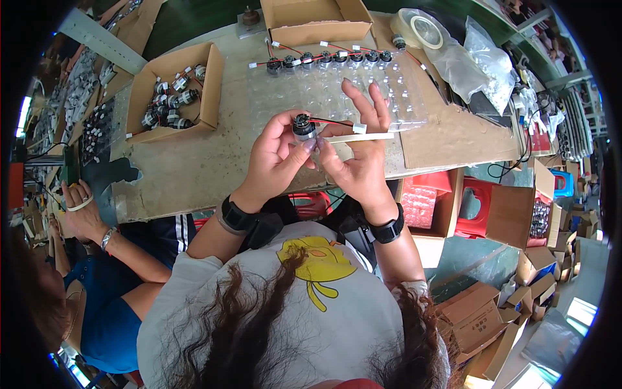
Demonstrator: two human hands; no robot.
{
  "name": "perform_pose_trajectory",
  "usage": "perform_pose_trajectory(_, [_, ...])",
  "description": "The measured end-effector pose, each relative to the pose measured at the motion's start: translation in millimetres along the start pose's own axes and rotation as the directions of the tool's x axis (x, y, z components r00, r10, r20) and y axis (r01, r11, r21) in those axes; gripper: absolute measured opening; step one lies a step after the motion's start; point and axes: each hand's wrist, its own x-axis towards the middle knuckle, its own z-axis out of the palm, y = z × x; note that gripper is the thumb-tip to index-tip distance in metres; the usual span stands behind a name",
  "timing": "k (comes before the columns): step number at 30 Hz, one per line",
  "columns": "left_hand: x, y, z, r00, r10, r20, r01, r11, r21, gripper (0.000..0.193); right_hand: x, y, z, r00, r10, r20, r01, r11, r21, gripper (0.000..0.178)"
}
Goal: Assembling small motors with plastic components at a factory workstation.
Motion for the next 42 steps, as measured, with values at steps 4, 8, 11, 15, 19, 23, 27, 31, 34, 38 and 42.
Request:
perform_pose_trajectory(4, [3,-1,1,0.993,0.119,-0.001,-0.118,0.986,0.119,0.037,-3,2,7,0.999,0.033,-0.021,-0.035,0.992,-0.12,0.012])
perform_pose_trajectory(8, [-5,3,2,0.966,0.234,0.112,-0.25,0.954,0.167,0.038,0,32,-4,0.979,0.127,-0.159,-0.162,0.959,-0.231,0.01])
perform_pose_trajectory(11, [3,2,-8,0.997,0.072,0.041,-0.071,0.997,-0.018,0.038,11,38,-19,0.972,0.135,-0.193,-0.164,0.976,-0.145,0.01])
perform_pose_trajectory(15, [4,9,-17,0.997,-0.076,0.033,0.082,0.961,-0.264,0.04,13,27,-21,0.988,0.066,-0.139,-0.073,0.997,-0.041,0.011])
perform_pose_trajectory(19, [1,13,-25,0.988,-0.15,0.041,0.154,0.914,-0.376,0.042,-4,25,-14,0.983,0.17,-0.066,-0.164,0.983,0.085,0.009])
perform_pose_trajectory(23, [-4,14,-32,0.976,-0.215,0.024,0.208,0.905,-0.371,0.041,-20,24,-24,0.977,0.212,0.019,-0.213,0.974,0.077,0.008])
perform_pose_trajectory(27, [-8,15,-44,0.964,-0.259,-0.061,0.23,0.926,-0.299,0.038,-32,26,-36,0.977,0.214,0.01,-0.214,0.973,0.084,0.01])
perform_pose_trajectory(31, [-8,47,-65,0.949,-0.058,-0.31,0.124,0.972,0.198,0.035,-43,34,-44,0.972,0.234,0.032,-0.236,0.968,0.089,0.012])
perform_pose_trajectory(34, [1,63,-103,0.86,0.23,-0.456,0.146,0.746,0.65,0.043,-50,38,-46,0.968,0.249,0.018,-0.249,0.964,0.092,0.011])
perform_pose_trajectory(38, [1,70,-156,0.791,0.462,-0.401,0.192,0.435,0.88,0.054,-49,35,-44,0.967,0.253,0.019,-0.254,0.966,0.047,0.01])
perform_pose_trajectory(42, [7,72,-134,0.778,0.471,-0.415,0.154,0.499,0.853,0.049,-43,32,-39,0.972,0.234,0.011,-0.234,0.972,-0.034,0.009])
